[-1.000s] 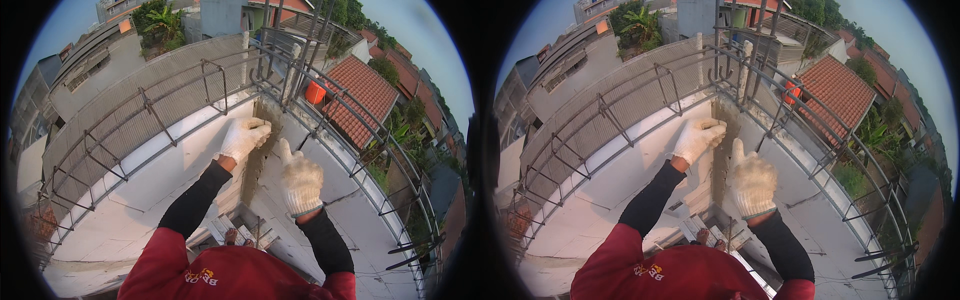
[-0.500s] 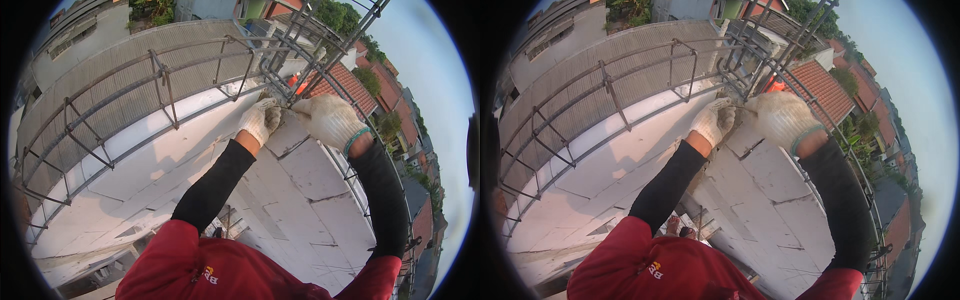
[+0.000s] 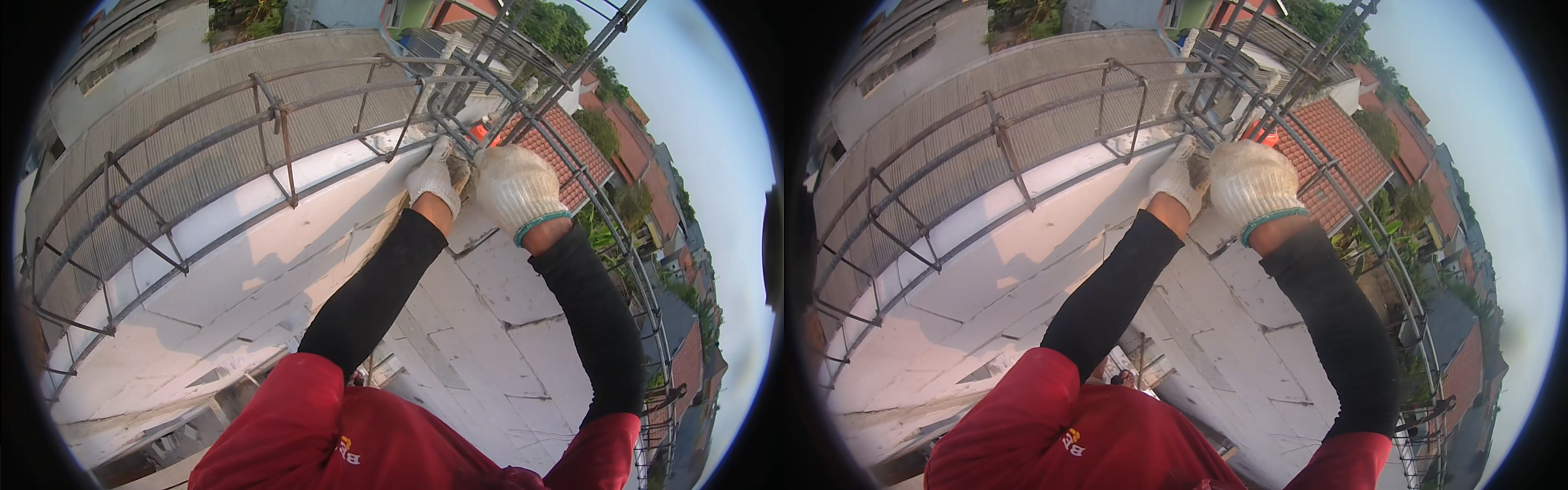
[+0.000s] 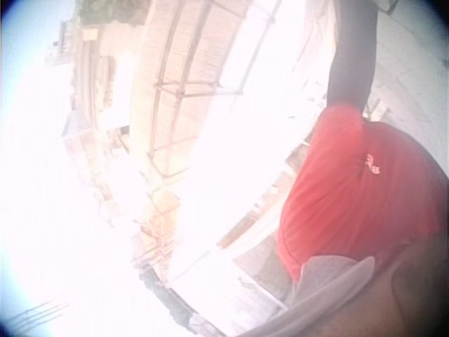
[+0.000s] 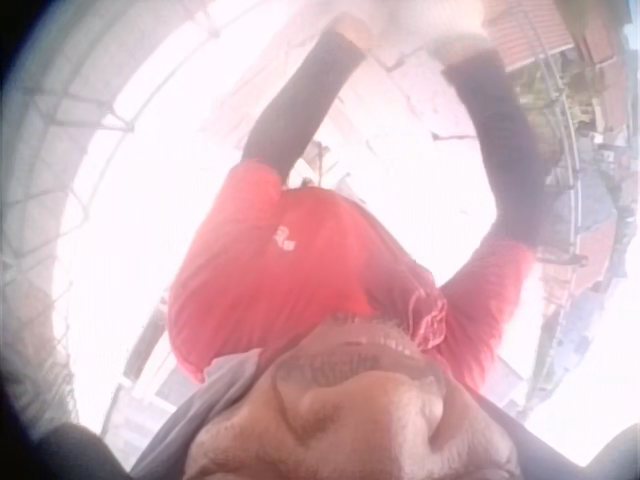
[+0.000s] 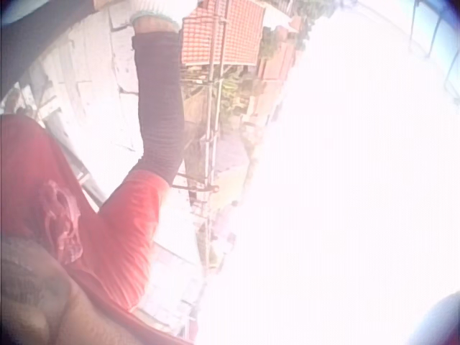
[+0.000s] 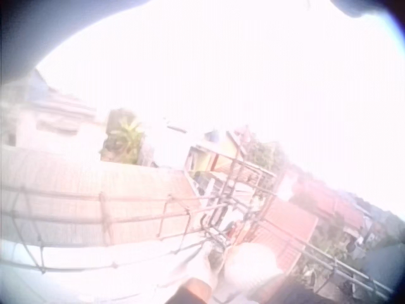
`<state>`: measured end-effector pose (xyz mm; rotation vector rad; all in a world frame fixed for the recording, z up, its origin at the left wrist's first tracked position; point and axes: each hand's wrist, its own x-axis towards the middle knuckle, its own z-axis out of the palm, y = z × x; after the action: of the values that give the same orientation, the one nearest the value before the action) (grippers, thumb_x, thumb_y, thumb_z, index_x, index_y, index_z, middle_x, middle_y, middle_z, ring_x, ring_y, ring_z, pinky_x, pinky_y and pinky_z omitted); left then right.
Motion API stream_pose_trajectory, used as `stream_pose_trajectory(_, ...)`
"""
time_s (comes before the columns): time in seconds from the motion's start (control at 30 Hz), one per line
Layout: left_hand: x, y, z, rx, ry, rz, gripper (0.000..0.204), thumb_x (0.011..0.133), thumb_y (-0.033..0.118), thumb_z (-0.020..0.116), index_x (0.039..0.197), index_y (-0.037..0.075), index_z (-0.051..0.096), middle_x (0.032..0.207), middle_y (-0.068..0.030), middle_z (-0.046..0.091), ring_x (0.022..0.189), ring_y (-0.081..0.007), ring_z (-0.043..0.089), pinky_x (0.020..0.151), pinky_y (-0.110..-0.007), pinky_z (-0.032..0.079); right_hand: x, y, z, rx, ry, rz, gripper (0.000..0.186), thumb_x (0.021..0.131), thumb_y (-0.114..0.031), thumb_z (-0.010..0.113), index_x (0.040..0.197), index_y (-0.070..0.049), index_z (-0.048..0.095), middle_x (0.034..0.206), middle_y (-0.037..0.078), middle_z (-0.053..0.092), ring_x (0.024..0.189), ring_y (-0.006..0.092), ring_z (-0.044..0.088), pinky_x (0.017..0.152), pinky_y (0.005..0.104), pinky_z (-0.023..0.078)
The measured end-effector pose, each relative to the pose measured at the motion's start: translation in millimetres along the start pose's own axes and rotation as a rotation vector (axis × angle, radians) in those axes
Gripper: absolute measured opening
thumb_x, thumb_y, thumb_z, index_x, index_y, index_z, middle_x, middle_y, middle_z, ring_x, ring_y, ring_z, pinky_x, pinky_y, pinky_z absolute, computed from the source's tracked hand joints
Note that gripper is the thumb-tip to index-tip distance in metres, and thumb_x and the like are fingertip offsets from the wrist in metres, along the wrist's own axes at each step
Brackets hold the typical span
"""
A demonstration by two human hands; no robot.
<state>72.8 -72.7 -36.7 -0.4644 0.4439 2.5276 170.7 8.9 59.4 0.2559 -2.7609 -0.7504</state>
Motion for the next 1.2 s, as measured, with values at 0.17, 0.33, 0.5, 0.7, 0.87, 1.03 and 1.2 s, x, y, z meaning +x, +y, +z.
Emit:
stream_pose_trajectory(0.17, -17, -2, -22, 0.031, -0.141, 0.162, 0.019, 0.099, 0.008, 0.073, 0.117, 0.003, 0.073, 0.093, -0.0060, 0.074, 0.074, -0.0185, 0.070, 0.064, -0.034, 0.060, -8, -30, 41, 0.014, 0.304, 0.098, 0.022, 0.086, -0.022, 0.069, 0.102, -0.007, 0.074, 0.096, 0.014, 0.073, 0.096, 0.0316, 0.073, 0.080, 0.0449, 0.060)
stream_pose_trajectory(0.33, 4, 3, -26, 0.338, -0.219, 0.387, 0.031, 0.099, 0.007, 0.070, 0.129, -0.001, 0.072, 0.093, -0.0067, 0.074, 0.078, -0.0151, 0.069, 0.070, -0.027, 0.057, 11, -76, 17, 0.297, 0.183, 0.605, 0.018, 0.091, -0.020, 0.065, 0.092, -0.004, 0.073, 0.083, 0.018, 0.076, 0.080, 0.0364, 0.077, 0.071, 0.0485, 0.062)
stream_pose_trajectory(0.5, -30, 40, -30, 1.504, -0.335, 0.850, 0.052, 0.100, 0.028, 0.064, 0.140, -0.005, 0.064, 0.135, -0.0223, 0.071, 0.123, -0.0325, 0.070, 0.106, -0.039, 0.051, 1, -98, 43, 0.668, 0.145, 0.794, 0.029, 0.098, -0.027, 0.060, 0.103, -0.002, 0.073, 0.092, 0.025, 0.076, 0.089, 0.0432, 0.075, 0.080, 0.0530, 0.060)
stream_pose_trajectory(0.7, -62, 70, 23, 1.842, -0.428, 1.206, 0.042, 0.100, 0.023, 0.061, 0.134, 0.000, 0.070, 0.122, -0.0252, 0.074, 0.112, -0.0358, 0.073, 0.098, -0.040, 0.056, 9, -112, 69, 1.262, 0.353, 1.048, 0.046, 0.106, -0.041, 0.049, 0.115, -0.003, 0.073, 0.109, 0.027, 0.075, 0.107, 0.0460, 0.070, 0.095, 0.0510, 0.053)
stream_pose_trajectory(0.87, -12, 68, 60, 2.221, -0.138, 1.246, 0.040, 0.095, 0.027, 0.064, 0.126, 0.005, 0.076, 0.113, -0.0239, 0.076, 0.113, -0.0386, 0.072, 0.100, -0.046, 0.055, 19, -125, 72, 1.494, 0.457, 1.102, 0.047, 0.107, -0.039, 0.047, 0.123, -0.003, 0.071, 0.116, 0.029, 0.073, 0.113, 0.0468, 0.068, 0.100, 0.0510, 0.052)
stream_pose_trajectory(1.03, 6, 66, 79, 2.330, -0.150, 0.950, 0.037, 0.091, 0.032, 0.068, 0.116, 0.009, 0.081, 0.112, -0.0221, 0.077, 0.111, -0.0396, 0.072, 0.099, -0.044, 0.055, 21, -126, 73, 1.536, 0.514, 1.104, 0.050, 0.108, -0.040, 0.045, 0.134, -0.003, 0.067, 0.123, 0.028, 0.072, 0.119, 0.0482, 0.066, 0.104, 0.0514, 0.049)
stream_pose_trajectory(1.2, 10, 68, 89, 2.278, -0.283, 1.022, 0.035, 0.089, 0.035, 0.072, 0.112, 0.012, 0.083, 0.103, -0.0205, 0.078, 0.101, -0.0398, 0.074, 0.092, -0.045, 0.058, 30, -133, 87, 1.731, 0.689, 1.071, 0.048, 0.107, -0.032, 0.046, 0.140, -0.002, 0.063, 0.106, 0.018, 0.075, 0.089, 0.0335, 0.072, 0.080, 0.0442, 0.056)
